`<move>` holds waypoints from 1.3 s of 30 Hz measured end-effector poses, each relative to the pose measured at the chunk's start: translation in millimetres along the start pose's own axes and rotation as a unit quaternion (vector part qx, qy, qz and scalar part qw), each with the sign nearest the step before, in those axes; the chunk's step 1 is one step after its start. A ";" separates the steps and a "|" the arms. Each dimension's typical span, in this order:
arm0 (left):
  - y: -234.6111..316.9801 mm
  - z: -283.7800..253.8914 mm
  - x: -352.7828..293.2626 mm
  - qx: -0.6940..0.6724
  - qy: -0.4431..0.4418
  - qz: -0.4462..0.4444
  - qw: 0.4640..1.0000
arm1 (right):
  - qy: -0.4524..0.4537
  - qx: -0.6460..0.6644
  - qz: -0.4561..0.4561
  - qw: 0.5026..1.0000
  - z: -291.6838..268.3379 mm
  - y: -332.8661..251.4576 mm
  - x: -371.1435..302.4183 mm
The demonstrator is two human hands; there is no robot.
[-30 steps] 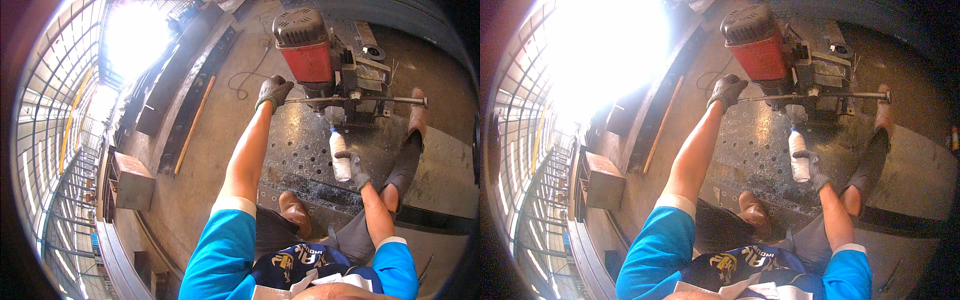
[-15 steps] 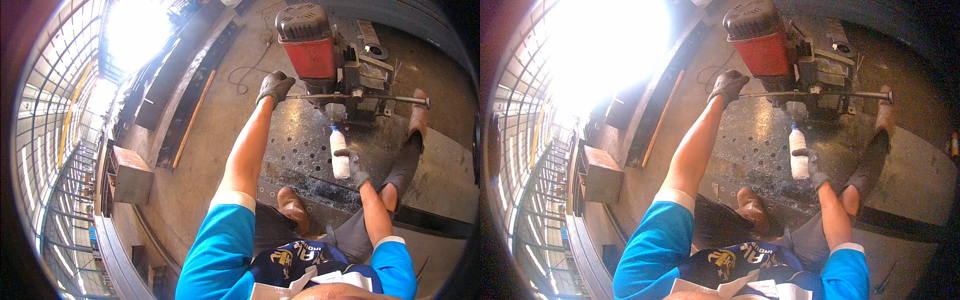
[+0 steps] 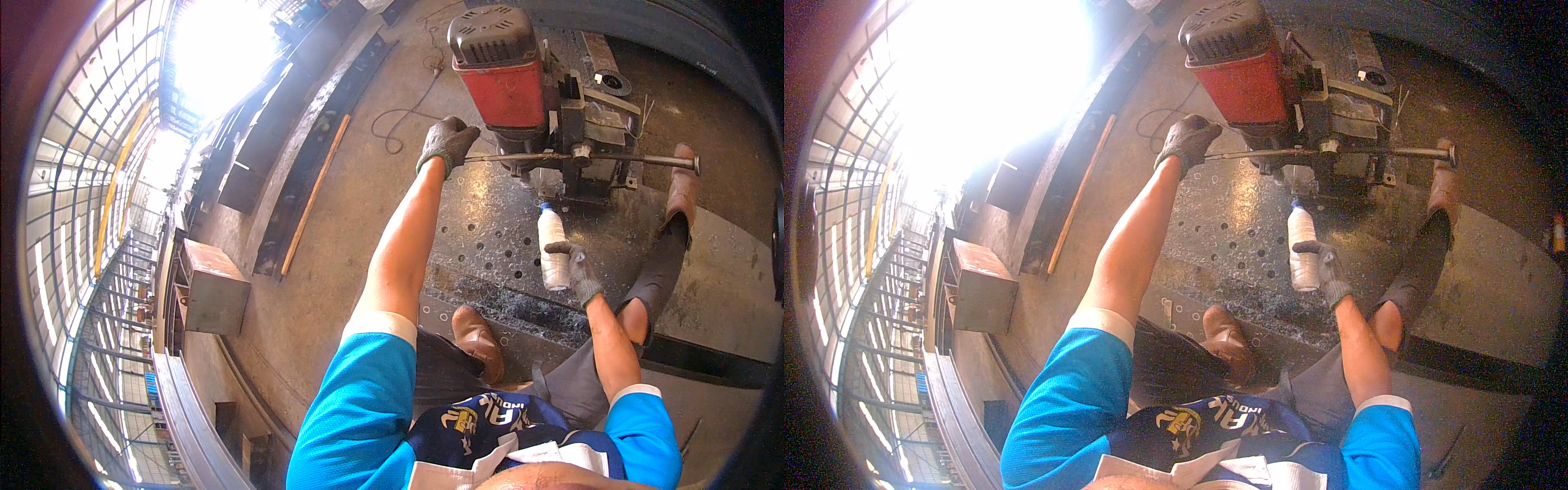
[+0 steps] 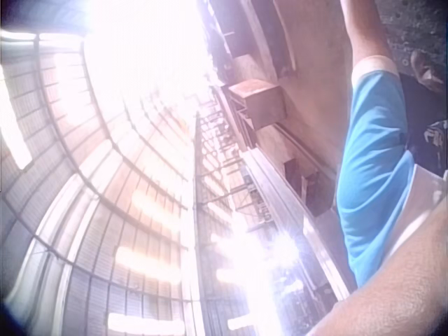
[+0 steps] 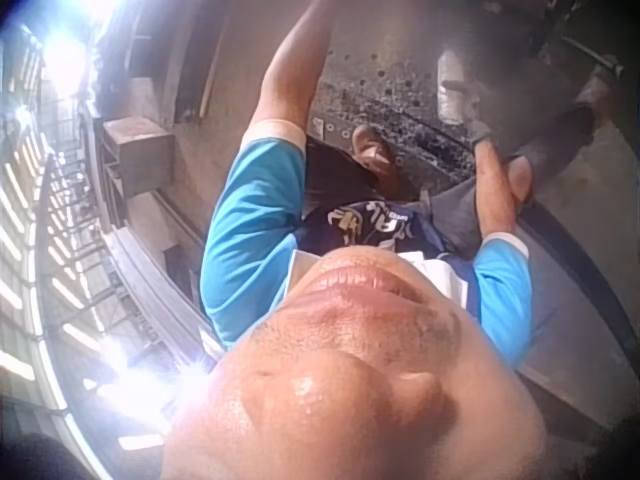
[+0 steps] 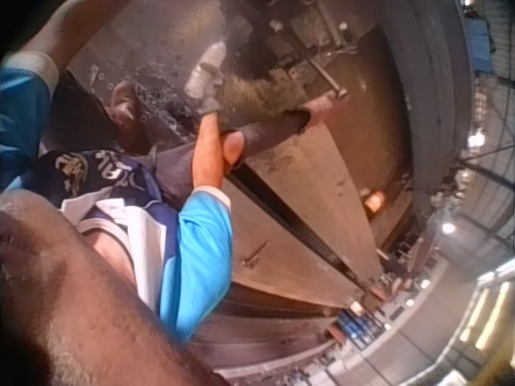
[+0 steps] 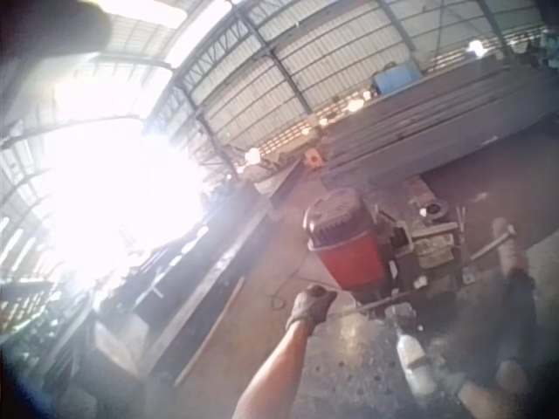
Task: The person sits on the floor and operates a red drill press, repeatedly lowering the handle to drill holes into a metal plate. They hold a plastic bottle in one hand and use the other to control the machine's lever.
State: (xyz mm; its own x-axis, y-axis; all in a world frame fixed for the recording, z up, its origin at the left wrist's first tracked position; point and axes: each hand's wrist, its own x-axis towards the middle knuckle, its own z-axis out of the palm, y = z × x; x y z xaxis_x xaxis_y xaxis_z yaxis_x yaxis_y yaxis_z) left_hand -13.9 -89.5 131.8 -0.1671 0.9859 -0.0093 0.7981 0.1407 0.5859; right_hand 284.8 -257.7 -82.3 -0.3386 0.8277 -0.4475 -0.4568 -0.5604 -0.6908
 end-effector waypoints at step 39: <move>-5.9 6.5 1.6 -0.018 -0.005 -0.021 1.000 | -0.002 -0.109 -0.037 0.993 -20.4 15.7 14.3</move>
State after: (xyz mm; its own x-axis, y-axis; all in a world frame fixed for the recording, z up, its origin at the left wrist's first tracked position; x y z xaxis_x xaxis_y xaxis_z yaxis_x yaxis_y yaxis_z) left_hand -15.1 -88.2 123.1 -0.1938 0.9801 -0.0433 0.7693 0.1792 0.6132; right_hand 289.5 -254.1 -111.1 -0.3140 0.8662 -0.3887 -0.2923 -0.4778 -0.8284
